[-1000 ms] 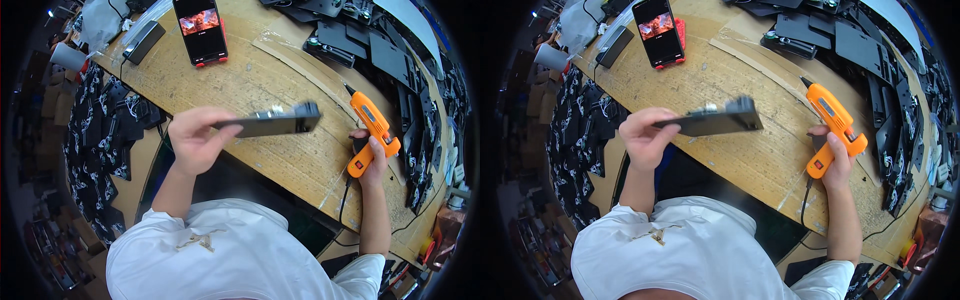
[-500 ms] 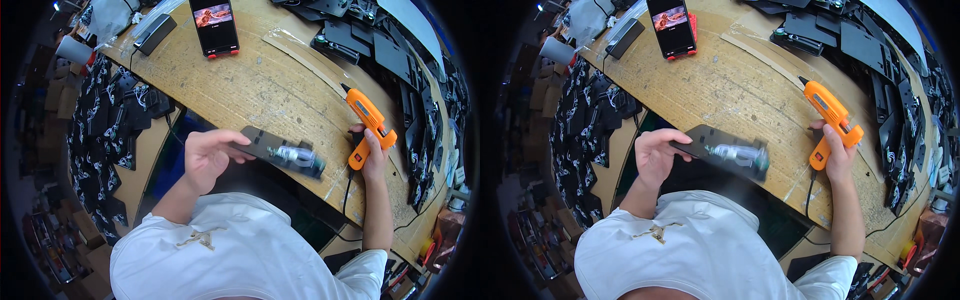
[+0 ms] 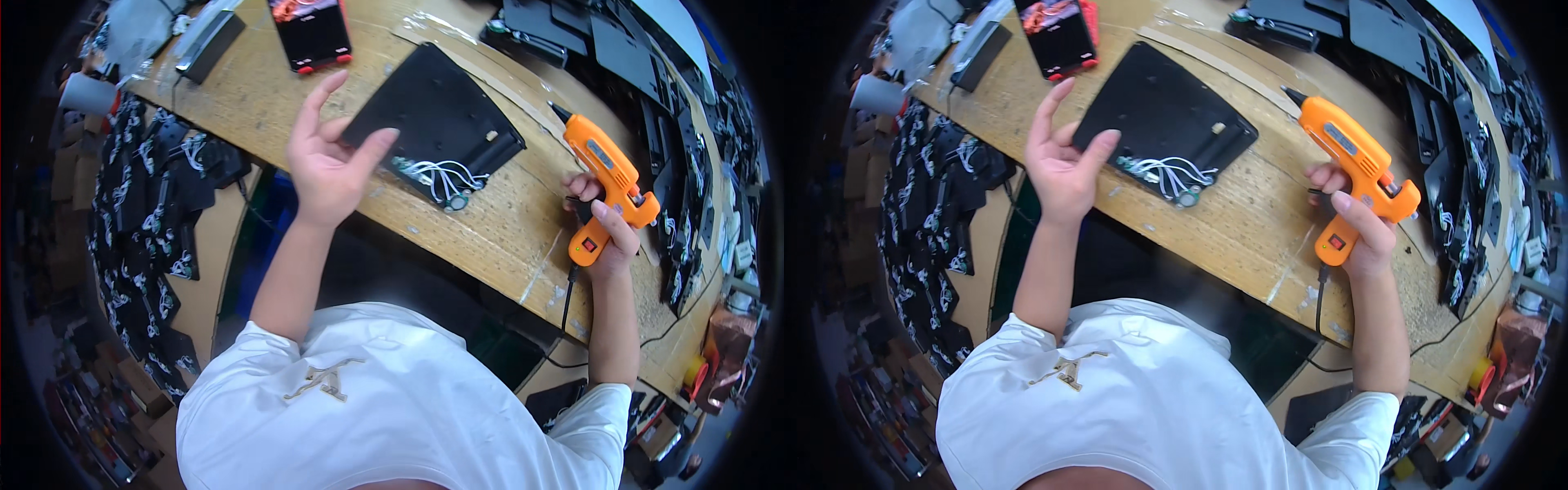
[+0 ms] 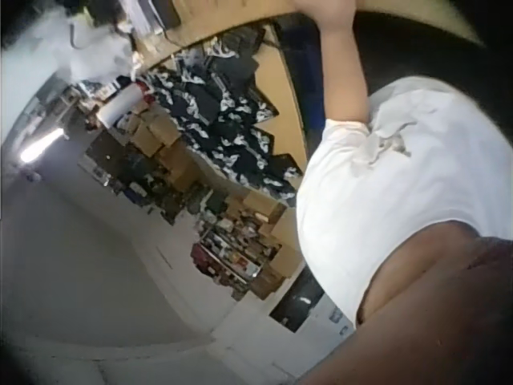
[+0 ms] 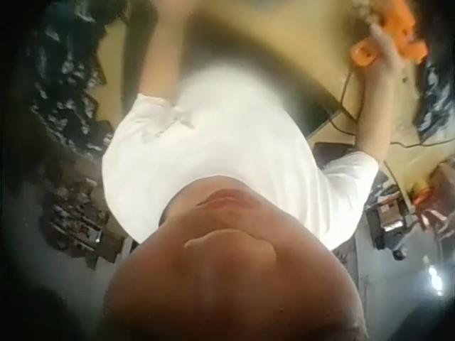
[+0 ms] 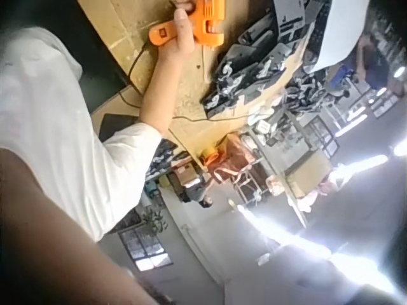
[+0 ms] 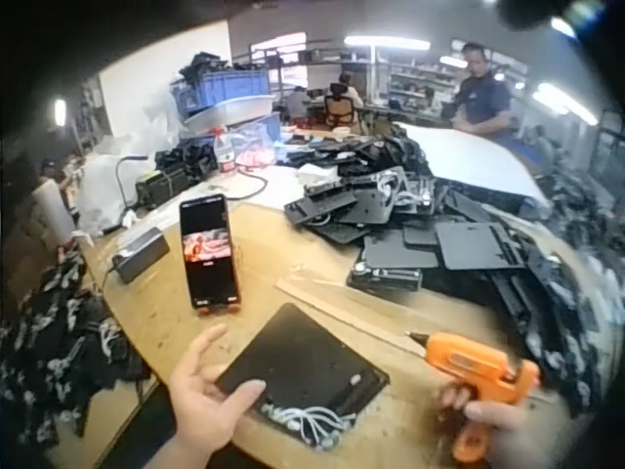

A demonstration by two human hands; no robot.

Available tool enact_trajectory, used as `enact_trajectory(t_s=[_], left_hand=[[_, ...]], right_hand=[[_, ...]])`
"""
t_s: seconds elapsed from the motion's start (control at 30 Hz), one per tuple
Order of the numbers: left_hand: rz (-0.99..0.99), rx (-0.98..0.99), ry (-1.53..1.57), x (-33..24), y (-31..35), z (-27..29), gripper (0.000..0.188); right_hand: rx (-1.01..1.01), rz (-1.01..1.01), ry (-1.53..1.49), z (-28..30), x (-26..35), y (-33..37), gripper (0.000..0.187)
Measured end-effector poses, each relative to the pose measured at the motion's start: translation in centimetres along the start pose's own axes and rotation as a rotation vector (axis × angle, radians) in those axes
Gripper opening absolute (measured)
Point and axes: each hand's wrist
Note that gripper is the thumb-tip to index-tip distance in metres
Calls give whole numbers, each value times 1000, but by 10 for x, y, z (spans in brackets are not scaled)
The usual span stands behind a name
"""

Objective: The person uses a hot glue gun to apply adhesive to the internal components of small black electronic devices. They pick up each device from a pile on the table, apply glue to the circuit board and wires, and then place the device back down. The process is repeated for multiple units.

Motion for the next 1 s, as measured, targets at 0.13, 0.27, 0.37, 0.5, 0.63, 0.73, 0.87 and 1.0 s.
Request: enact_trajectory(t_s=[0.13,0.27,0.37,0.5,0.63,0.73,0.87,1.0], left_hand=[[-117,-200,-122,13,4,-2,54],[-150,-93,-201,8,14,-2,34],[-212,17,-287,14,17,-11,27],[-127,99,-398,14,14,-17,30],[-118,48,-372,17,17,-22,36],[-144,61,-396,19,14,-19,40],[-135,77,-408,20,14,-15,42],[-103,64,-369,19,12,-18,42]], right_hand=[[108,-103,-144,-11,3,5,28],[151,-130,-101,-30,2,12,32],[143,-10,109,-39,-2,16,46],[247,281,439,-40,-14,4,58],[298,398,654,-40,-15,-2,59],[272,389,748,-44,-13,0,57],[349,459,924,-48,-2,-2,52],[311,600,1048,-60,1,0,47]])
Point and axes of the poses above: each hand's wrist, its own y-axis away from the middle knuckle, its own z-axis out of the back of the hand, x = y × z, and after that the axes turned 2 degrees about -x, right-handed
